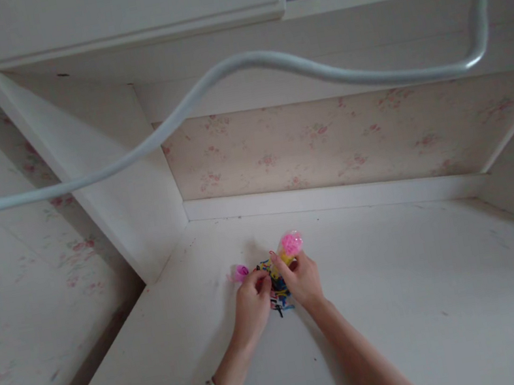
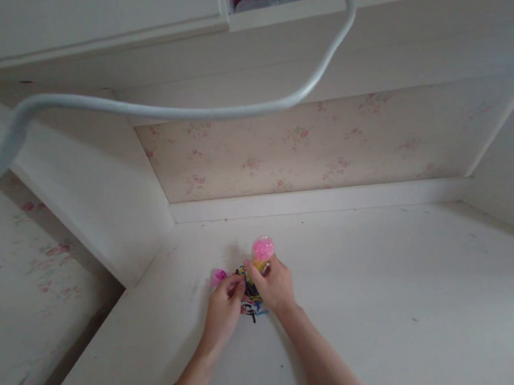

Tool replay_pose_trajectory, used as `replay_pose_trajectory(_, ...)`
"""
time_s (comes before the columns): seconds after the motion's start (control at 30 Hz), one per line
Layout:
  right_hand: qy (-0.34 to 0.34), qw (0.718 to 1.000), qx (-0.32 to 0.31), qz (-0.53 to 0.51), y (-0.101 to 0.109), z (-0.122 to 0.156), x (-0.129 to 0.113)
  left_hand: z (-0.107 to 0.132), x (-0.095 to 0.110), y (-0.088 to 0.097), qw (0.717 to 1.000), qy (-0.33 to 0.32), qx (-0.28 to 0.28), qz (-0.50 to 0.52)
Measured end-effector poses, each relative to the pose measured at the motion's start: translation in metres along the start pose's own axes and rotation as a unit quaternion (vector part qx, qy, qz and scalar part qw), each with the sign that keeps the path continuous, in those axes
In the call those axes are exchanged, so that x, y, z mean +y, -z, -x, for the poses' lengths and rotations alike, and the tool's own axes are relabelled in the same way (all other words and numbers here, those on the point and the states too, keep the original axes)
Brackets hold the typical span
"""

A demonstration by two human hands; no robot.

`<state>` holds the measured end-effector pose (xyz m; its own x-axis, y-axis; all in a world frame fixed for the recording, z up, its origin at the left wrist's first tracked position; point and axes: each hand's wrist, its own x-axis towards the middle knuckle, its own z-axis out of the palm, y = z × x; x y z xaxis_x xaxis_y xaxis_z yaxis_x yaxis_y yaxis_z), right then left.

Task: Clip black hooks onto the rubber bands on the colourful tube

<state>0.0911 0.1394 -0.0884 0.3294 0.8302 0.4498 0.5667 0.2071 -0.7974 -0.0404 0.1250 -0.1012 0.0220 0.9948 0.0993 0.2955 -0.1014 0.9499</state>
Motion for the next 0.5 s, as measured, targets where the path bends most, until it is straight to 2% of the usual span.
replay_pose_trajectory(0.13, -0.005, 1.0, 0.005, -0.004, 0.0003, 0.0006, 0.0001, 0.0007, -0.0015, -0.0016, 0.999, 0.025, -0.013, 0.037)
replay_pose_trajectory(0.33, -0.043, 0.998, -0.018, -0.047, 0.0009, -0.0038, 0.001, 0.0, -0.0038, -0.002, 0.998, 0.027, -0.011, 0.052)
replay_pose_trajectory(0.5, -0.06, 0.994, -0.003, -0.086, 0.0013, -0.003, 0.0, 0.0001, -0.0029, -0.0025, 0.997, 0.039, -0.004, 0.074)
